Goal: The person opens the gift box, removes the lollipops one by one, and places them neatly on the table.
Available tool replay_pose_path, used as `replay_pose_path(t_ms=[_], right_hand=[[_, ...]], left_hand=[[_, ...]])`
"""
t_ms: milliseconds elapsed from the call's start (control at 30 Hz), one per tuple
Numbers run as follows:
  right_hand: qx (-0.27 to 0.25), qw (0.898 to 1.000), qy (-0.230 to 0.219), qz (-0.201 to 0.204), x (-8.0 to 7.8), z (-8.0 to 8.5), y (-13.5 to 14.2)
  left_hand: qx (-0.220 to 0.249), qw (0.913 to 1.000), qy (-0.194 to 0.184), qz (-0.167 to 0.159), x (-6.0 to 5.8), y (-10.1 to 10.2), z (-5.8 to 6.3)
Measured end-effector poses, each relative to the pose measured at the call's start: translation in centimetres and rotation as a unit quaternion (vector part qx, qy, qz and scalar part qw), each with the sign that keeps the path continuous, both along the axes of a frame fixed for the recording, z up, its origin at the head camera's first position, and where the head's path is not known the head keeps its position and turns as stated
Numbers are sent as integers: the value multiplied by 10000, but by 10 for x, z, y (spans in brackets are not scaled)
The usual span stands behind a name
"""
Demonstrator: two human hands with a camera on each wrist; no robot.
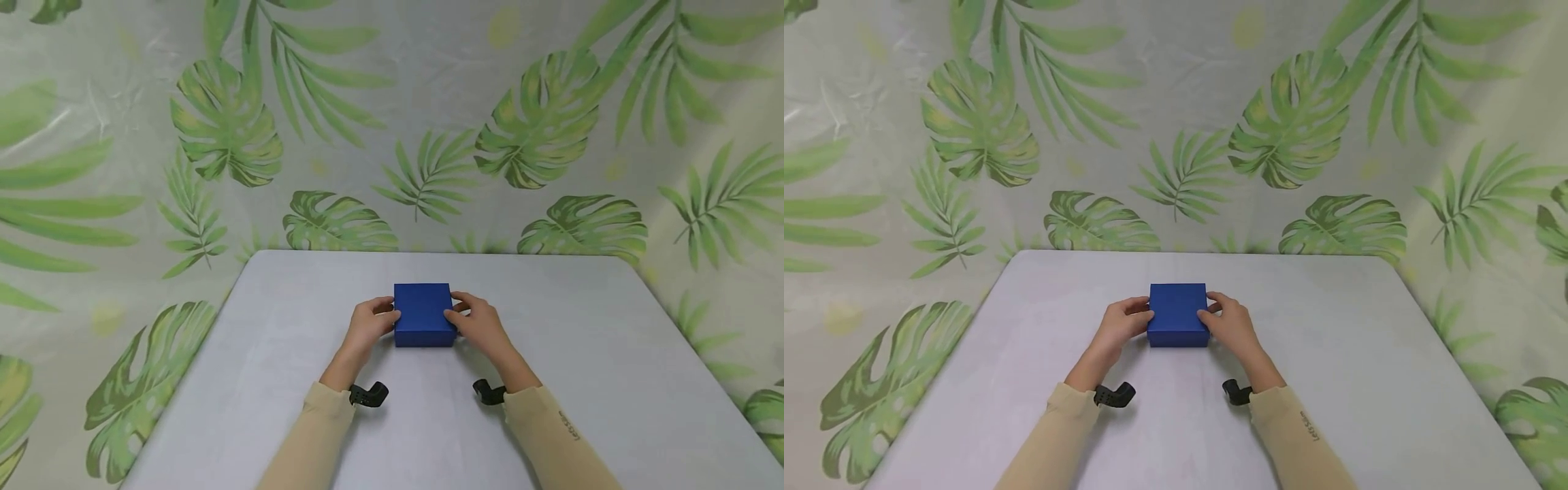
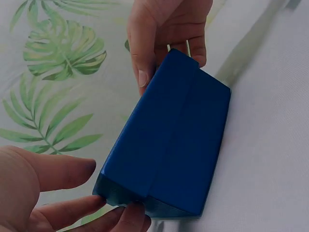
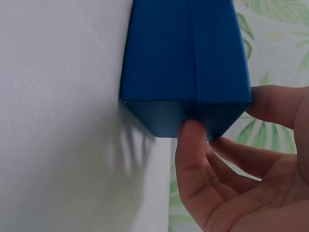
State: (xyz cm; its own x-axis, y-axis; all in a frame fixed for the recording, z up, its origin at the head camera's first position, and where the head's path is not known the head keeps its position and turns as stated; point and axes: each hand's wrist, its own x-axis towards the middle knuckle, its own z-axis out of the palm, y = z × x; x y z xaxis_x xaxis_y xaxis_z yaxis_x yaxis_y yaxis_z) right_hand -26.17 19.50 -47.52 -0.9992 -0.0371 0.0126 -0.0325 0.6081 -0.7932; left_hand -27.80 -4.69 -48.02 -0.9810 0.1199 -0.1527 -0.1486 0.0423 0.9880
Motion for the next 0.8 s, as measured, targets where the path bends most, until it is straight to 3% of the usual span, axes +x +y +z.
replay_pose_path(t_ms=[133, 433, 800], right_hand=[[-194, 9998, -29, -19, -1, -2, -1], [-355, 9984, -435, -11, -3, -5, 1], [-346, 9985, -418, 41, -5, -1, 3]], left_hand=[[174, 9998, 64, -18, 1, -1, -2], [59, 9999, -27, 138, 1, 0, -4], [-215, 9992, 70, 321, 4, 5, 4]])
